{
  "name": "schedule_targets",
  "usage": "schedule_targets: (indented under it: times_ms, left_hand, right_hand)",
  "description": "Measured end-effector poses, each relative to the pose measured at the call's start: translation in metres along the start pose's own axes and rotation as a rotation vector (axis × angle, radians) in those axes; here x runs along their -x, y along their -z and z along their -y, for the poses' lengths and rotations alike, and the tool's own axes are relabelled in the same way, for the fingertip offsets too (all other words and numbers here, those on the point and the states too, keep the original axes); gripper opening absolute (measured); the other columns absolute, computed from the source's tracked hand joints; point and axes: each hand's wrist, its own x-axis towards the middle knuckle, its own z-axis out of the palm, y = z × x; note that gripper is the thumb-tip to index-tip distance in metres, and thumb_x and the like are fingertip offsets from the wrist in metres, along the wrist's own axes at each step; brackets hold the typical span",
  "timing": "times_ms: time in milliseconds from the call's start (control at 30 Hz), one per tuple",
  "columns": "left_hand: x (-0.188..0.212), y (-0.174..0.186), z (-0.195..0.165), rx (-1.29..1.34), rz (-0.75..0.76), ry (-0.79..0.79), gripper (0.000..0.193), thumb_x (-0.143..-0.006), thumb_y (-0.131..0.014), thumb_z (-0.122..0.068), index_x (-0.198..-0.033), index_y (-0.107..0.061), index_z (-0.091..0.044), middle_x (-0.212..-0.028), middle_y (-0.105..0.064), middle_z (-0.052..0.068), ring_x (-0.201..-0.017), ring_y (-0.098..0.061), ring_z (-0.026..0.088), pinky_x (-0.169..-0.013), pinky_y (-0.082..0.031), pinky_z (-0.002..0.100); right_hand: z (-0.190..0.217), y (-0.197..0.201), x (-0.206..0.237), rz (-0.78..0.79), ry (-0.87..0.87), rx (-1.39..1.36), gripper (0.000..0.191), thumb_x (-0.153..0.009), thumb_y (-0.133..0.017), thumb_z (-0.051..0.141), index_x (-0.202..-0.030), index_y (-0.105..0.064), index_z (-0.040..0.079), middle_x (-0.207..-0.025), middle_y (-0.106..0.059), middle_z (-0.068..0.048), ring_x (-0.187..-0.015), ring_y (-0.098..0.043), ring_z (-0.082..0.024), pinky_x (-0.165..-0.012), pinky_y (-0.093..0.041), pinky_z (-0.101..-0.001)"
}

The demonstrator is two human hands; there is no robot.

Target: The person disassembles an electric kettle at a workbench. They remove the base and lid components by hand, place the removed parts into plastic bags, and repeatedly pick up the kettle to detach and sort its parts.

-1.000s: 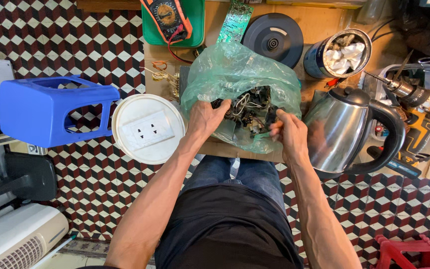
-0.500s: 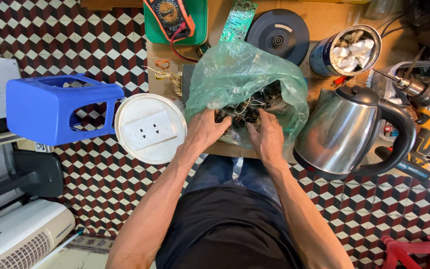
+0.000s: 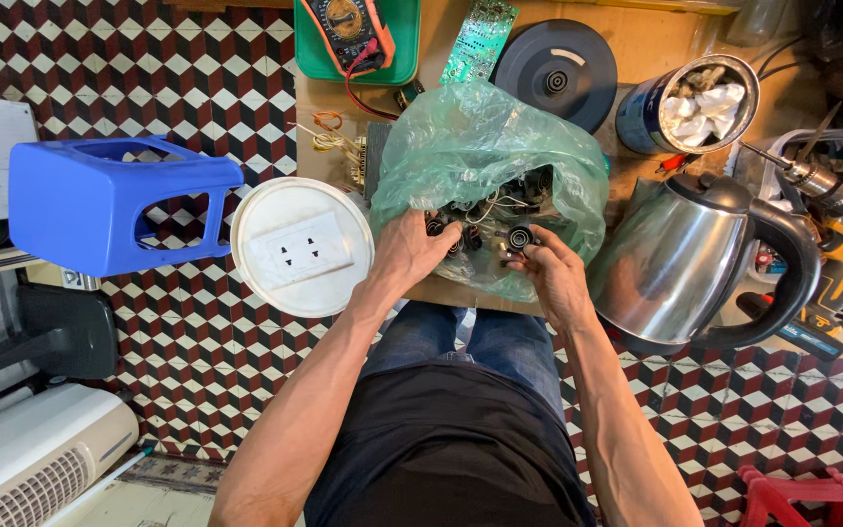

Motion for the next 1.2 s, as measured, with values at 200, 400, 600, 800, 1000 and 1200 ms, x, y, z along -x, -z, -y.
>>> schedule_targets:
  times_ms: [200, 400, 600, 800, 1000, 1200]
  left_hand:
    - [0.000, -0.002, -0.001, 0.024, -0.019, -0.029, 0.056, -0.083, -0.073, -0.042, -0.121, -0.065, -0.001, -0.112, -0.073, 0.023, -0.105, -0.070, 0.041, -0.093, -0.053, 0.045]
    - [0.000, -0.003, -0.002, -0.006, 0.028, 0.058, 0.056, -0.084, -0.075, -0.044, -0.116, -0.069, 0.001, -0.112, -0.073, 0.024, -0.108, -0.071, 0.039, -0.095, -0.054, 0.043]
    - [0.000, -0.001, -0.003, 0.002, 0.008, -0.003, 0.053, -0.083, -0.074, -0.043, -0.117, -0.067, -0.002, -0.110, -0.074, 0.021, -0.103, -0.073, 0.037, -0.091, -0.055, 0.044]
    - [0.001, 0.000, -0.002, 0.027, -0.049, -0.077, 0.050, -0.084, -0.074, -0.039, -0.120, -0.068, -0.004, -0.112, -0.073, 0.023, -0.104, -0.071, 0.040, -0.092, -0.054, 0.046]
    - [-0.002, -0.001, -0.003, 0.023, -0.063, -0.053, 0.052, -0.084, -0.074, -0.041, -0.120, -0.067, -0.003, -0.110, -0.074, 0.023, -0.103, -0.071, 0.041, -0.091, -0.055, 0.047]
    - [0.000, -0.001, -0.003, 0.045, -0.059, -0.061, 0.050, -0.085, -0.072, -0.040, -0.119, -0.068, -0.003, -0.109, -0.075, 0.022, -0.102, -0.072, 0.040, -0.090, -0.055, 0.046]
  right_hand:
    - [0.007, -0.005, 0.008, 0.027, 0.016, -0.032, 0.055, -0.097, -0.049, 0.001, -0.149, -0.039, -0.012, -0.126, -0.065, -0.018, -0.113, -0.069, -0.030, -0.094, -0.055, -0.0350]
    - [0.013, -0.010, 0.011, 0.028, 0.011, -0.024, 0.053, -0.098, -0.049, 0.003, -0.148, -0.041, -0.012, -0.126, -0.064, -0.018, -0.114, -0.069, -0.029, -0.096, -0.055, -0.0346]
    - [0.018, -0.011, 0.017, 0.003, -0.007, 0.022, 0.051, -0.098, -0.048, 0.003, -0.147, -0.043, -0.011, -0.125, -0.065, -0.017, -0.115, -0.069, -0.028, -0.099, -0.055, -0.0337]
    - [0.020, -0.011, 0.017, 0.000, -0.012, 0.013, 0.050, -0.098, -0.047, 0.001, -0.146, -0.044, -0.013, -0.125, -0.064, -0.018, -0.114, -0.068, -0.028, -0.099, -0.056, -0.0342]
    - [0.020, -0.009, 0.016, 0.011, 0.001, 0.013, 0.051, -0.097, -0.046, 0.001, -0.145, -0.042, -0.014, -0.125, -0.065, -0.020, -0.112, -0.069, -0.028, -0.099, -0.056, -0.0358]
    - [0.016, -0.004, 0.014, -0.002, -0.005, 0.010, 0.048, -0.099, -0.049, 0.002, -0.145, -0.046, -0.014, -0.117, -0.065, -0.018, -0.106, -0.070, -0.026, -0.095, -0.057, -0.0352]
